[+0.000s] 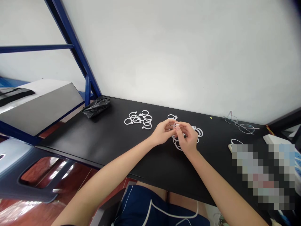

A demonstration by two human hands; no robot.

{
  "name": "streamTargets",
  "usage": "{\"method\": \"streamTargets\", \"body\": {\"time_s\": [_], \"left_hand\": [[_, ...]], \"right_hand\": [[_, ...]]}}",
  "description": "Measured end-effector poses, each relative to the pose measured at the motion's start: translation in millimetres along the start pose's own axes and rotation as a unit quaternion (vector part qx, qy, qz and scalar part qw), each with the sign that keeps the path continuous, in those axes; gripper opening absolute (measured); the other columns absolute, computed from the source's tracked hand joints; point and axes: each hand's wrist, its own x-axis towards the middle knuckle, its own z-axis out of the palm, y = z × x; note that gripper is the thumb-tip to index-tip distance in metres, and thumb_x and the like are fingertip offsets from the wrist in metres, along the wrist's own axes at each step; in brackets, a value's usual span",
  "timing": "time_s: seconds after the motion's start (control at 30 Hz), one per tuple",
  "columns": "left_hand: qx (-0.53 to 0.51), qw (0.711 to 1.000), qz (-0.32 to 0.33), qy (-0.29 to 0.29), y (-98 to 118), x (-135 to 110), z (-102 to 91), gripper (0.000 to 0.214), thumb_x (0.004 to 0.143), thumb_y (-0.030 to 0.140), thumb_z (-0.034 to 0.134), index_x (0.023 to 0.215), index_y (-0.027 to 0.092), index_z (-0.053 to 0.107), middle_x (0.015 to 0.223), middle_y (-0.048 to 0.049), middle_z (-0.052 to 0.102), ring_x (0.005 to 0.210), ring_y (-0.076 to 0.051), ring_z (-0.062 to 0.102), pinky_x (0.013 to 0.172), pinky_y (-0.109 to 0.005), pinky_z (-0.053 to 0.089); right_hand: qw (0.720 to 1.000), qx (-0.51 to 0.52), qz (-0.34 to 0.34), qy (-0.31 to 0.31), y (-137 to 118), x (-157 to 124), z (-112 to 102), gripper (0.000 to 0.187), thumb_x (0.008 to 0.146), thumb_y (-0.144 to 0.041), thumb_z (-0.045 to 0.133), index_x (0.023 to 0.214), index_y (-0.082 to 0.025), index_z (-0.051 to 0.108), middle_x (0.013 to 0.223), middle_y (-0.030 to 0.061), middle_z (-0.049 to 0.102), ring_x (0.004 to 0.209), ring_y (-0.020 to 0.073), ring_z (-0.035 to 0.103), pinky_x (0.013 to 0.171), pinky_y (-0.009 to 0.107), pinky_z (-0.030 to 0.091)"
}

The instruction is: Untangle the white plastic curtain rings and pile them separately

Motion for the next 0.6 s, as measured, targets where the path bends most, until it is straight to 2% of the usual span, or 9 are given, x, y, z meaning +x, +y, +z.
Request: {"method": "streamTargets", "body": {"time_s": [0.13, 0.23, 0.37, 0.43, 0.53, 0.6], "left_hand": [[-0.038, 0.999, -0.033, 0.012, 5.1, -1.0, 2.2, 0.035, 0.082, 0.034, 0.068, 0.109, 0.016, 0.056, 0.114, -0.0114, 0.062, 0.088, -0.017, 0.066, 0.077, -0.03, 0.055], [-0.062, 0.994, -0.076, 0.039, 13.4, -1.7, 5.4, 0.032, 0.085, 0.04, 0.063, 0.105, 0.016, 0.057, 0.105, -0.0088, 0.064, 0.084, -0.016, 0.065, 0.069, -0.027, 0.056], [-0.098, 0.98, -0.133, 0.115, 19.8, 1.1, 4.1, 0.026, 0.09, 0.04, 0.053, 0.099, 0.016, 0.056, 0.096, -0.0069, 0.064, 0.074, -0.015, 0.065, 0.064, -0.027, 0.055], [-0.16, 0.96, -0.151, 0.174, 18.4, 3.9, -0.7, 0.025, 0.093, 0.039, 0.046, 0.1, 0.017, 0.054, 0.098, -0.0087, 0.065, 0.071, -0.015, 0.065, 0.063, -0.028, 0.054], [-0.275, 0.904, -0.159, 0.287, 13.9, 7.8, -10.8, 0.025, 0.094, 0.037, 0.036, 0.097, 0.017, 0.05, 0.097, -0.0108, 0.067, 0.069, -0.015, 0.064, 0.066, -0.03, 0.053], [-0.313, 0.873, -0.157, 0.341, 12.0, 9.3, -16.2, 0.019, 0.092, 0.033, 0.038, 0.091, 0.017, 0.049, 0.097, -0.0111, 0.067, 0.068, -0.013, 0.063, 0.071, -0.029, 0.053]], "right_hand": [[1.0, -0.006, -0.01, -0.009, -2.0, -1.5, 0.8, 0.025, 0.089, -0.027, 0.058, 0.113, -0.022, 0.06, 0.083, 0.0027, 0.068, 0.06, 0.0153, 0.067, 0.055, 0.029, 0.056], [1.0, -0.019, -0.024, -0.008, -3.0, -1.5, 0.5, 0.025, 0.089, -0.025, 0.057, 0.114, -0.022, 0.059, 0.091, 0.0049, 0.071, 0.06, 0.0154, 0.067, 0.056, 0.03, 0.057], [0.999, -0.005, -0.029, -0.013, -3.5, -1.1, 0.1, 0.025, 0.089, -0.024, 0.056, 0.114, -0.021, 0.057, 0.095, 0.0063, 0.071, 0.055, 0.0134, 0.065, 0.056, 0.031, 0.056], [1.0, -0.001, -0.026, -0.014, -3.5, -1.2, 0.2, 0.025, 0.089, -0.024, 0.056, 0.114, -0.021, 0.057, 0.095, 0.0064, 0.071, 0.053, 0.0126, 0.064, 0.055, 0.031, 0.056], [1.0, -0.006, -0.019, -0.012, -3.0, -1.8, 0.3, 0.024, 0.089, -0.024, 0.056, 0.112, -0.021, 0.057, 0.094, 0.0065, 0.071, 0.052, 0.0123, 0.062, 0.056, 0.032, 0.056], [1.0, -0.009, -0.016, -0.01, -2.7, -2.2, 0.6, 0.023, 0.089, -0.025, 0.056, 0.112, -0.021, 0.057, 0.094, 0.0066, 0.071, 0.052, 0.0124, 0.062, 0.058, 0.033, 0.056]]}}
